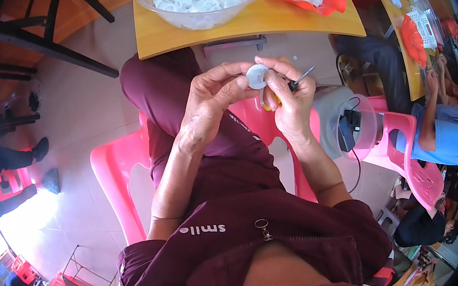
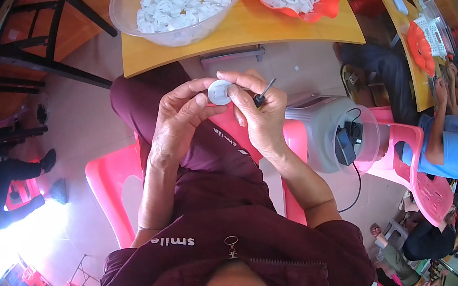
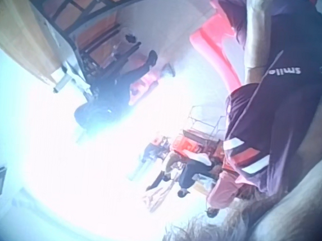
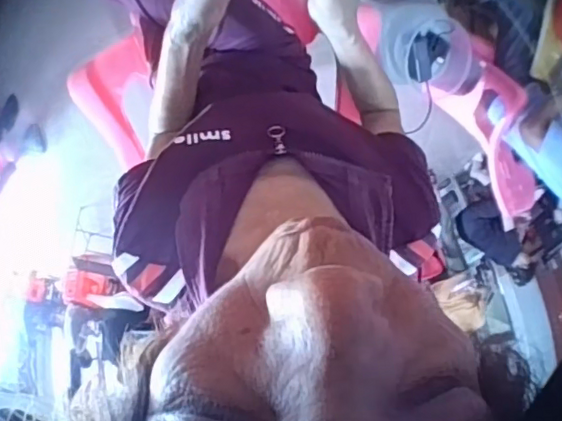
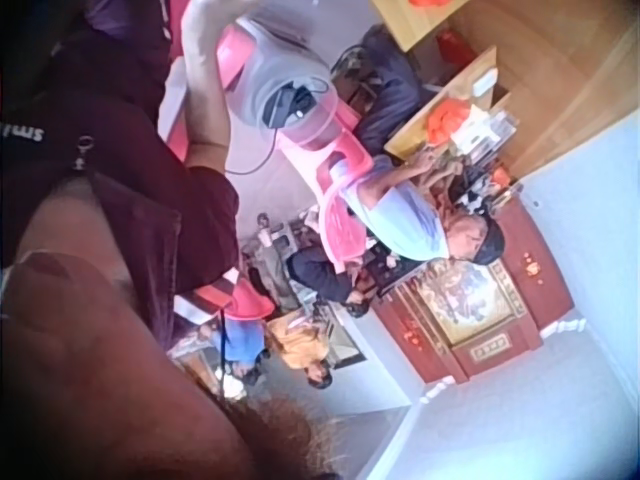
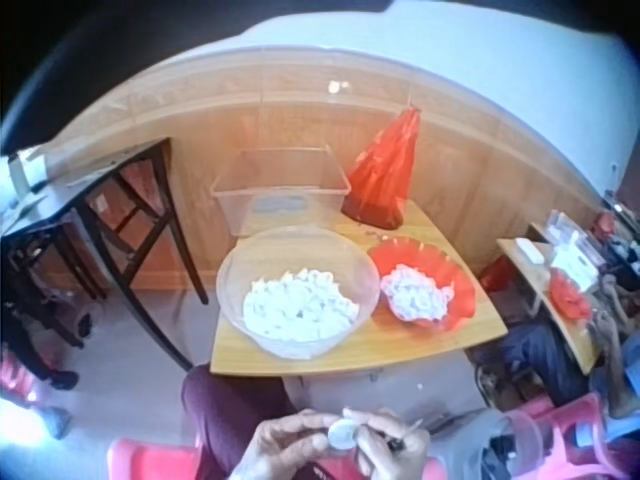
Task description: The person takes plastic components from a bowl and scrapes them one at a time using a small hand tool.
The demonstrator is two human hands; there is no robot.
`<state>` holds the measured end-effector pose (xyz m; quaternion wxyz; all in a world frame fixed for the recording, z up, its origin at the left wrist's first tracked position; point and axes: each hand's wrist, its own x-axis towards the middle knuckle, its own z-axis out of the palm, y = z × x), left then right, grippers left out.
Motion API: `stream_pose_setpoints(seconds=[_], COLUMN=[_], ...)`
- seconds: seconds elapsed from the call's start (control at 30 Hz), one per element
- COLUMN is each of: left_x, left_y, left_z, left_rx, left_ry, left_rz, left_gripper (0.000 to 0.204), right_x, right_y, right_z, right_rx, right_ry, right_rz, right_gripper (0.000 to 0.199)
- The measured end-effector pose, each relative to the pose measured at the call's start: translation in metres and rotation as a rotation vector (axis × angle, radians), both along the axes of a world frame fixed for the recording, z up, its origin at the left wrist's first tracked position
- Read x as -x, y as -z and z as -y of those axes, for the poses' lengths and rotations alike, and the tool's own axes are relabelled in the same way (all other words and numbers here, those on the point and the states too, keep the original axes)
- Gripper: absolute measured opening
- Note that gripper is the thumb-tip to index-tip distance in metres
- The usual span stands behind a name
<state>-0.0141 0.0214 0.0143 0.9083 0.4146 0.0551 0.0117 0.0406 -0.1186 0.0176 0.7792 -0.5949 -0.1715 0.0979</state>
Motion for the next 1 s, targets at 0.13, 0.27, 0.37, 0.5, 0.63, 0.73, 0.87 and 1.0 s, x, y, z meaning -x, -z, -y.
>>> stream_pose_setpoints(seconds=[0.13,0.27,0.37,0.5,0.63,0.73,0.87,1.0], left_x=[-0.003,-0.003,-0.002,-0.002,-0.002,-0.001,0.0,0.001], left_y=[0.011,0.01,0.011,0.01,0.009,0.008,0.009,0.009], left_z=[-0.002,-0.005,-0.005,-0.005,-0.01,-0.01,-0.009,-0.008], left_rx=[0.04,0.128,0.141,0.28,0.379,0.386,0.401,0.352], left_ry=[0.008,0.077,0.086,0.095,0.111,0.066,0.044,-0.044], left_rz=[-0.029,-0.037,-0.04,-0.023,0.002,0.002,0.053,0.094], left_gripper=[0.022,0.018,0.014,0.024,0.034,0.035,0.033,0.031], right_x=[0.0,-0.004,-0.008,-0.005,-0.005,0.0,0.003,0.004], right_y=[0.002,0.005,0.008,0.003,-0.01,-0.015,-0.007,-0.005], right_z=[0.001,0.002,0.002,0.001,0.004,0.007,0.005,0.0], right_rx=[0.042,0.095,0.152,0.208,0.116,0.155,0.329,0.343], right_ry=[-0.032,-0.054,-0.008,0.07,-0.007,0.027,0.122,0.122], right_rz=[0.044,0.105,0.215,0.198,0.118,0.173,0.439,0.536], right_gripper=[0.017,0.017,0.018,0.019,0.037,0.033,0.031,0.031])
